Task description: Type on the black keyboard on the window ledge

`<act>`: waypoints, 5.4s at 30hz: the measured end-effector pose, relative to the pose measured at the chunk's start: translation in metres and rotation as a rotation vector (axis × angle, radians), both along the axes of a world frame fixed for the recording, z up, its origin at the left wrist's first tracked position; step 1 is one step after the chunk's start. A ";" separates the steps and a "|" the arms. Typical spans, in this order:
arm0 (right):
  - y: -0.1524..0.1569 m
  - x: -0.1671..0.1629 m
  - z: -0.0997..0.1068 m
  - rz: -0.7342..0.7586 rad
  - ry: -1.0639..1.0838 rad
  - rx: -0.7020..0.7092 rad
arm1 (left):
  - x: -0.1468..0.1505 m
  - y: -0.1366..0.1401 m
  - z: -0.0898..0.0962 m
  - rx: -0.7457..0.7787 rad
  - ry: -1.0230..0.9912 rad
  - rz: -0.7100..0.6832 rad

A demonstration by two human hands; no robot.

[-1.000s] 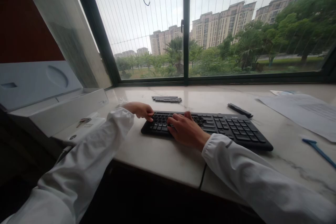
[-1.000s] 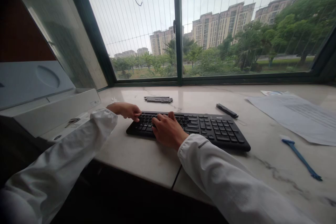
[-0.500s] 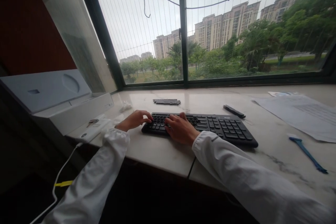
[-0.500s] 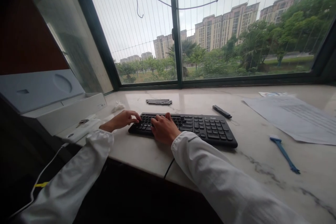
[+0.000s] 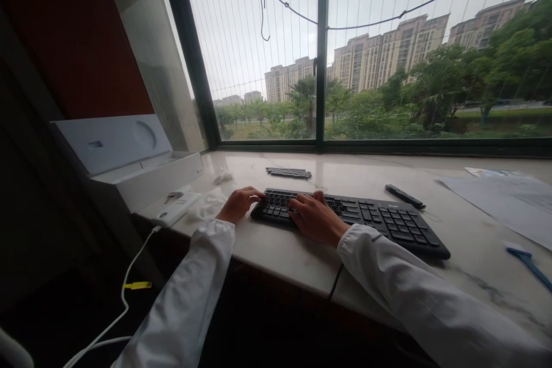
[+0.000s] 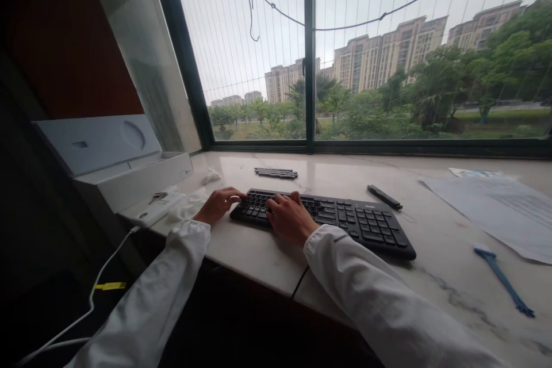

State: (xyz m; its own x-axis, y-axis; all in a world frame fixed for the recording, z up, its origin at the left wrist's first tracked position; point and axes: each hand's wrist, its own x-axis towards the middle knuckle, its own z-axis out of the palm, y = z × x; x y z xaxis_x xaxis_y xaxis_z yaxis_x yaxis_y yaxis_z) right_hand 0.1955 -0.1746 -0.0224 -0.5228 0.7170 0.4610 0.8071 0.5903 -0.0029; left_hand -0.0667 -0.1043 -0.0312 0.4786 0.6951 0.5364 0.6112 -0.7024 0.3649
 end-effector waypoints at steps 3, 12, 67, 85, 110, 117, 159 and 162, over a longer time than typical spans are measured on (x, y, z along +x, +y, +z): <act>0.000 0.000 0.000 -0.006 -0.002 0.003 | 0.000 0.000 -0.002 0.011 0.001 0.022; -0.001 -0.003 -0.001 -0.017 -0.008 0.031 | 0.003 0.006 -0.009 -0.009 0.019 0.057; 0.001 0.000 0.000 -0.013 0.008 -0.022 | 0.016 -0.012 0.004 0.113 0.365 0.356; 0.002 0.000 -0.002 -0.022 -0.005 -0.027 | 0.031 -0.041 0.002 0.019 0.410 0.465; 0.000 0.001 0.000 -0.010 0.004 -0.019 | 0.027 -0.023 0.006 -0.127 0.230 0.441; 0.001 0.000 -0.001 -0.010 0.016 -0.018 | 0.036 -0.026 0.004 -0.035 0.307 0.542; 0.004 0.002 -0.004 -0.009 0.006 -0.001 | 0.016 -0.010 0.036 -0.036 0.435 0.239; 0.005 0.002 -0.005 -0.009 0.000 0.007 | 0.016 -0.010 0.035 -0.049 0.438 0.266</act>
